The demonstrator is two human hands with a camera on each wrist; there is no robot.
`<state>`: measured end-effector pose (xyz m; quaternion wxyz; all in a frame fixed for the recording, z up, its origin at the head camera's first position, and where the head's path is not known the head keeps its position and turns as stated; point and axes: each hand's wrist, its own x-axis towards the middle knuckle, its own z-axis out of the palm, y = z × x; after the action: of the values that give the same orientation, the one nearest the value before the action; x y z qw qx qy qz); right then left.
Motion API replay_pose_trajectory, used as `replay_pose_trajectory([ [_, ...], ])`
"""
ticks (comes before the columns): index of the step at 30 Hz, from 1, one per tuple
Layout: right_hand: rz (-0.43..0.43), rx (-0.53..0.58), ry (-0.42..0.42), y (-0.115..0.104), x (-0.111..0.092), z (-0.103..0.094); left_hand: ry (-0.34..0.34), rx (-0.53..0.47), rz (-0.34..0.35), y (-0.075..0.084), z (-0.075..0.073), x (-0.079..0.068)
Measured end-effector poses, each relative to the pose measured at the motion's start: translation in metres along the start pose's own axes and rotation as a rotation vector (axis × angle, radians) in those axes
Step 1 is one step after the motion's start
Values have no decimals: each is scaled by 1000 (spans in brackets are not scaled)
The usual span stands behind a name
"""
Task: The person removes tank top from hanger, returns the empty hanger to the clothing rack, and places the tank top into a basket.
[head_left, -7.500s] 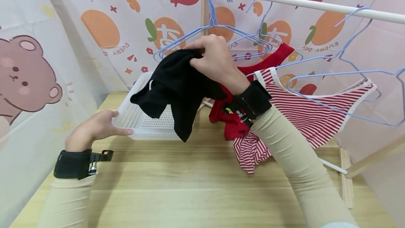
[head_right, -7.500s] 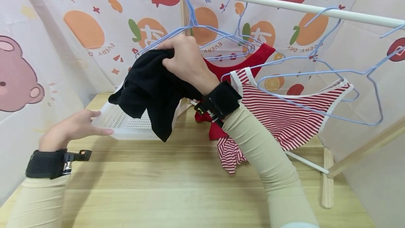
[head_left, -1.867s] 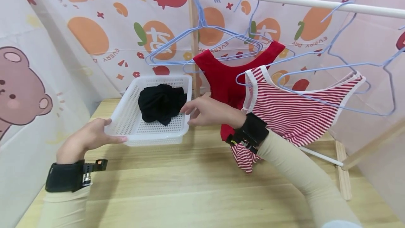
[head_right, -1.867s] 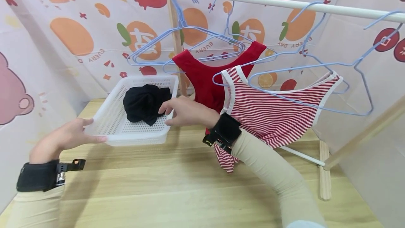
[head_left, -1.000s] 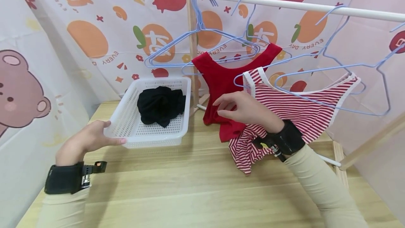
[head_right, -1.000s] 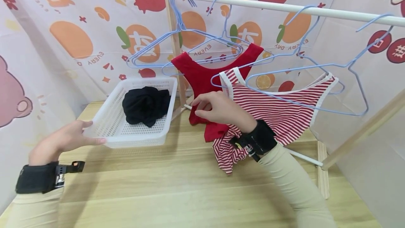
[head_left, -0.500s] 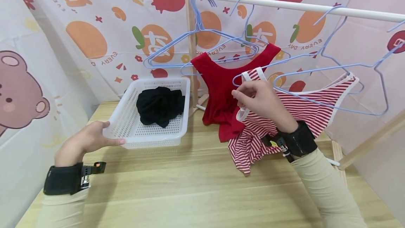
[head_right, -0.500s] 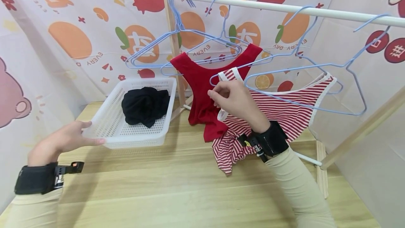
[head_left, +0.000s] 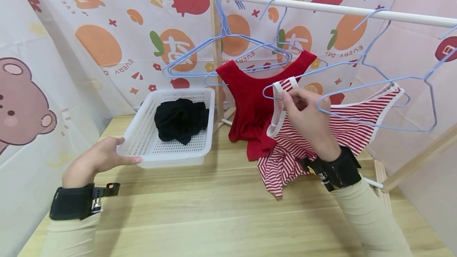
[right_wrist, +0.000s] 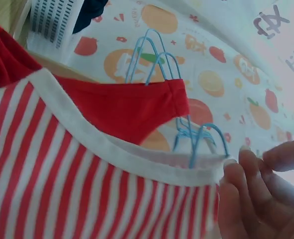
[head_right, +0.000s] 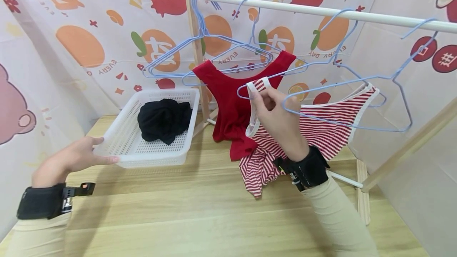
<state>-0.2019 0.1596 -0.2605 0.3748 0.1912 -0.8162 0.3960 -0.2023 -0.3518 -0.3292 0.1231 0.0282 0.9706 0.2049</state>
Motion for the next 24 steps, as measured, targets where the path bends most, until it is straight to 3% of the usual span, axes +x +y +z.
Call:
replay_pose_trajectory([
  [5,-61,-16,192,-5,-7,-12,-17,-11,-12,0,0,1],
  [11,-93,-80,407,-5,-1,-30,5,7,9,0,0,1],
  [24,207,-161,689,9,17,-69,-9,-10,-2,2,0,-1],
])
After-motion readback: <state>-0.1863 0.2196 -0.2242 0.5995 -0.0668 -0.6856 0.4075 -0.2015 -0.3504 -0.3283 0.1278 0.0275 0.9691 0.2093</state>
